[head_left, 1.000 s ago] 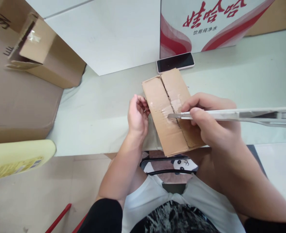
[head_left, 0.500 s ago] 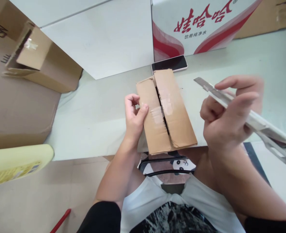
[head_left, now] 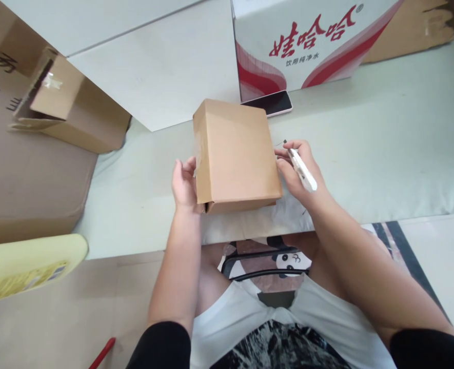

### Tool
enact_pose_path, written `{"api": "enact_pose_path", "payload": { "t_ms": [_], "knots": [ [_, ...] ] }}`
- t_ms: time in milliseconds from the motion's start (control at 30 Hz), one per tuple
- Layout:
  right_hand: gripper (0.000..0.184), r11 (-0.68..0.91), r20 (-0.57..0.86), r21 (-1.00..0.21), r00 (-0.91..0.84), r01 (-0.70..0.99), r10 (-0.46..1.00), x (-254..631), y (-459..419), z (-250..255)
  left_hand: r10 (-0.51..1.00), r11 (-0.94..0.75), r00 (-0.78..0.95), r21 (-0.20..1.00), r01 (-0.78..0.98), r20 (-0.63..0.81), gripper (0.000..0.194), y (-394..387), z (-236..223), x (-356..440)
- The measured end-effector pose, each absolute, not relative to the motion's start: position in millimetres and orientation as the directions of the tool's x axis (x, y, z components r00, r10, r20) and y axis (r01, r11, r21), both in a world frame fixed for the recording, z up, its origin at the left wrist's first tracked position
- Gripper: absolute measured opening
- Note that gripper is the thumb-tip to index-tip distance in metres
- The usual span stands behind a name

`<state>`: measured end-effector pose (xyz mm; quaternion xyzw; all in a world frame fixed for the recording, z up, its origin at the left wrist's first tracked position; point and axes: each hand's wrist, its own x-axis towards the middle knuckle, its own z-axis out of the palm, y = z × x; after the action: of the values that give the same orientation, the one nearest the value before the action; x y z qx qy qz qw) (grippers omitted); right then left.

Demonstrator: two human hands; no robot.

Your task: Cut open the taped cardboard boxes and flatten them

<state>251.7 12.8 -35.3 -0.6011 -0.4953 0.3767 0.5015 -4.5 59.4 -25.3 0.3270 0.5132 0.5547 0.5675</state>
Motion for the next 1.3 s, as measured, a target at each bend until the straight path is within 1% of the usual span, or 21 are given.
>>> {"api": "enact_pose_path", "payload": {
  "t_ms": [67, 100, 233, 300, 367, 433, 533, 600, 667, 733, 833, 867, 900, 967, 1000, 1067, 1100, 1133, 1200, 1233, 1300],
  "knots": [
    [0.034, -0.027, 0.004, -0.987, 0.194, 0.157, 0.981, 251, 14, -38, 0.969, 0.169, -0.112, 0.921, -0.352, -0.221, 0.064, 55, -23, -2],
    [0.034, -0.036, -0.011, -0.990, 0.179, 0.134, 0.984, 250, 15, -39, 0.969, 0.163, -0.123, 0.925, -0.343, -0.217, 0.065, 53, -22, 0],
    [0.038, -0.030, -0.019, -0.997, 0.154, 0.065, 0.988, 247, 17, -40, 0.974, 0.140, -0.148, 0.969, -0.205, -0.172, 0.075, 50, -18, 4],
    [0.044, -0.015, -0.011, -1.000, 0.146, 0.021, 0.989, 246, 17, -40, 0.979, 0.139, -0.120, 0.974, -0.182, -0.162, 0.065, 50, -18, 5],
    [0.050, 0.003, 0.003, -1.000, 0.129, 0.000, 0.992, 246, 17, -40, 0.980, 0.161, -0.081, 0.967, -0.197, -0.180, 0.053, 50, -18, 6],
    [0.053, 0.036, 0.035, -0.999, 0.097, -0.003, 0.995, 246, 16, -39, 0.973, 0.217, -0.029, 0.949, -0.230, -0.229, 0.054, 48, -18, 8],
    [0.053, 0.166, 0.163, -0.986, 0.089, -0.033, 0.983, 246, 14, -38, 0.951, 0.306, 0.043, 0.922, -0.236, -0.305, 0.058, 45, -16, 10],
    [0.053, 0.290, 0.279, -0.955, 0.145, -0.058, 0.949, 246, 13, -33, 0.937, 0.347, 0.059, 0.906, -0.245, -0.343, 0.054, 44, -14, 10],
    [0.050, 0.364, 0.346, -0.929, 0.199, -0.064, 0.917, 247, 11, -25, 0.916, 0.397, 0.071, 0.872, -0.288, -0.394, 0.047, 45, -13, 8],
    [0.046, 0.363, 0.341, -0.929, 0.212, -0.068, 0.916, 248, 8, -13, 0.892, 0.446, 0.089, 0.827, -0.342, -0.444, 0.037, 46, -12, 8],
    [0.037, 0.318, 0.303, -0.948, 0.232, -0.030, 0.924, 250, 4, 3, 0.880, 0.470, 0.140, 0.787, -0.401, -0.454, 0.023, 46, -12, 13],
    [0.034, 0.314, 0.303, -0.949, 0.243, -0.011, 0.922, 251, 3, 7, 0.875, 0.481, 0.170, 0.775, -0.410, -0.453, 0.023, 45, -11, 17],
    [0.030, 0.326, 0.317, -0.945, 0.253, 0.008, 0.914, 253, 1, 10, 0.868, 0.496, 0.202, 0.766, -0.410, -0.454, 0.027, 44, -11, 21],
    [0.024, 0.370, 0.369, -0.928, 0.257, 0.045, 0.893, 257, -2, 13, 0.842, 0.540, 0.252, 0.762, -0.358, -0.478, 0.040, 42, -11, 29],
    [0.022, 0.385, 0.388, -0.921, 0.244, 0.062, 0.889, 259, -3, 14, 0.834, 0.551, 0.255, 0.775, -0.310, -0.490, 0.045, 41, -12, 32],
    [0.022, 0.390, 0.407, -0.913, 0.195, 0.121, 0.892, 262, -6, 14, 0.858, 0.511, 0.180, 0.833, -0.214, -0.480, 0.052, 40, -13, 35],
    [0.022, 0.383, 0.408, -0.909, 0.165, 0.163, 0.898, 263, -7, 14, 0.890, 0.456, 0.108, 0.872, -0.177, -0.443, 0.054, 40, -13, 35],
    [0.022, 0.380, 0.410, -0.902, 0.129, 0.204, 0.903, 264, -7, 14, 0.929, 0.370, 0.024, 0.918, -0.145, -0.370, 0.055, 39, -13, 34],
    [0.023, 0.416, 0.438, -0.874, 0.034, 0.252, 0.898, 262, -8, 14, 0.987, 0.106, -0.112, 0.992, -0.062, -0.112, 0.055, 37, -11, 30],
    [0.026, 0.446, 0.455, -0.862, -0.019, 0.242, 0.890, 260, -7, 13, 0.991, -0.049, -0.125, 0.999, -0.005, 0.048, 0.055, 35, -9, 28],
    [0.032, 0.490, 0.478, -0.854, -0.110, 0.176, 0.871, 255, -6, 11, 0.935, -0.350, -0.032, 0.933, 0.089, 0.354, 0.052, 29, -1, 25]
  ]
}}
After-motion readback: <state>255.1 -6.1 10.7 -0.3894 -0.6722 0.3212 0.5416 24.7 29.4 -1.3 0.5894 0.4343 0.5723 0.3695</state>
